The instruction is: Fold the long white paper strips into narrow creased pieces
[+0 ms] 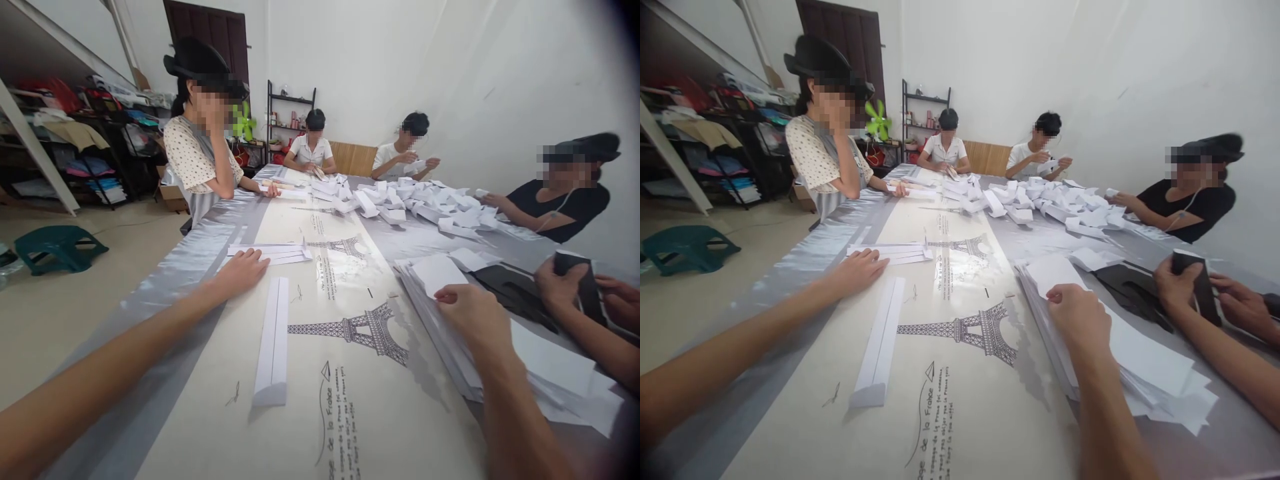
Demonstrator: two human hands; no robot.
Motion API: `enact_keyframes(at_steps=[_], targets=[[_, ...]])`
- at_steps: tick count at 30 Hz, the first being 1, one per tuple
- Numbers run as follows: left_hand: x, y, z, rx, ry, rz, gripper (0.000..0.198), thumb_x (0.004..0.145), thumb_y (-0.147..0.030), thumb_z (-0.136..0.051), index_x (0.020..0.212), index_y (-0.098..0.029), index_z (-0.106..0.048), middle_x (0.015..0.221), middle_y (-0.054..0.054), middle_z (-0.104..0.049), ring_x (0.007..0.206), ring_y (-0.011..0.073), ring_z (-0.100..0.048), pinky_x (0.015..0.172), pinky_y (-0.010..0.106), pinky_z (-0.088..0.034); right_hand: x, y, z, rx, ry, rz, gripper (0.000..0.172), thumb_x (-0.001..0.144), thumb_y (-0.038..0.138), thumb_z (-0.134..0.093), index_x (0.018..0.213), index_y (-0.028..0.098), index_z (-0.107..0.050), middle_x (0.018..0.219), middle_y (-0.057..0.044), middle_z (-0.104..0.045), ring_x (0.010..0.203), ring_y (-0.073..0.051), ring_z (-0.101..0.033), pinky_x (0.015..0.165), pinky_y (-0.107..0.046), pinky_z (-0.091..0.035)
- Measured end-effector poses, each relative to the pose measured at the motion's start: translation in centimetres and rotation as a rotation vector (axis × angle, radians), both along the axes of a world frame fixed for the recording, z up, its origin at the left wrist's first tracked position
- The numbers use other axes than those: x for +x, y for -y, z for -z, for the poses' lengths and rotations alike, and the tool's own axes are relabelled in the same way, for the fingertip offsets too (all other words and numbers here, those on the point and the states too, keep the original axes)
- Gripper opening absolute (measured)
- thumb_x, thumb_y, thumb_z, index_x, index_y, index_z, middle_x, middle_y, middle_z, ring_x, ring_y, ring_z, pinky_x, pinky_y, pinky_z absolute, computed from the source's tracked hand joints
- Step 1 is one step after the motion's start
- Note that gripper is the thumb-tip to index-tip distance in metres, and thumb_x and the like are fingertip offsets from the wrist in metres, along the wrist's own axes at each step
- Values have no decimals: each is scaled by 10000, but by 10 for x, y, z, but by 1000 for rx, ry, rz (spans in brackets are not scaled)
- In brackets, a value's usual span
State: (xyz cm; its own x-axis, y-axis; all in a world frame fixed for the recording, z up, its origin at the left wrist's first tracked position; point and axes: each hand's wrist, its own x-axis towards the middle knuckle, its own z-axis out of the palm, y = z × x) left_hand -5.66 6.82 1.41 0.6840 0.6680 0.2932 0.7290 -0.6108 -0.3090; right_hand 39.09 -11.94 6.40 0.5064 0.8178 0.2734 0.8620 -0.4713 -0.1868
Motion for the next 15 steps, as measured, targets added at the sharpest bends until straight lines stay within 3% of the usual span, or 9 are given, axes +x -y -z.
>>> enact_keyframes(at_steps=[5, 10, 12, 15], targets=[[-1, -7, 1, -77, 3, -44, 428, 1059, -286, -313, 1385, -132, -543, 1163, 167, -648, 1017, 282, -644, 885, 405, -471, -8, 1, -4, -21, -44, 29, 235, 757, 217, -615, 919, 239, -785, 940, -97, -780, 861, -301, -717, 650, -346, -471], [-1, -4, 10, -104, 105, -65, 433, 1047, -300, -322, 1315, -103, -600, 1285, 211, -642, 1194, 322, -607, 1021, 478, -440, -11, 1, -4, 74, -135, -46, 161, 790, 312, -641, 834, 250, -782, 855, -82, -783, 806, -290, -717, 655, -355, -487], [0, 0, 14, -58, 163, -86, 426, 1034, -309, -344, 1297, -113, -615, 1404, 227, -578, 1304, 347, -539, 1081, 517, -397, -15, 3, -7, 156, -143, -56, 176, 798, 335, -642, 832, 237, -783, 805, -81, -776, 786, -298, -715, 664, -370, -504], [6, 20, 12, -35, 305, -71, 451, 1025, -333, -351, 1333, -112, -595, 1472, 221, -528, 1354, 353, -498, 1126, 532, -368, -33, 6, -16, 428, -114, -156, 204, 838, 341, -639, 884, 191, -769, 797, -81, -761, 727, -268, -708, 719, -402, -545]])
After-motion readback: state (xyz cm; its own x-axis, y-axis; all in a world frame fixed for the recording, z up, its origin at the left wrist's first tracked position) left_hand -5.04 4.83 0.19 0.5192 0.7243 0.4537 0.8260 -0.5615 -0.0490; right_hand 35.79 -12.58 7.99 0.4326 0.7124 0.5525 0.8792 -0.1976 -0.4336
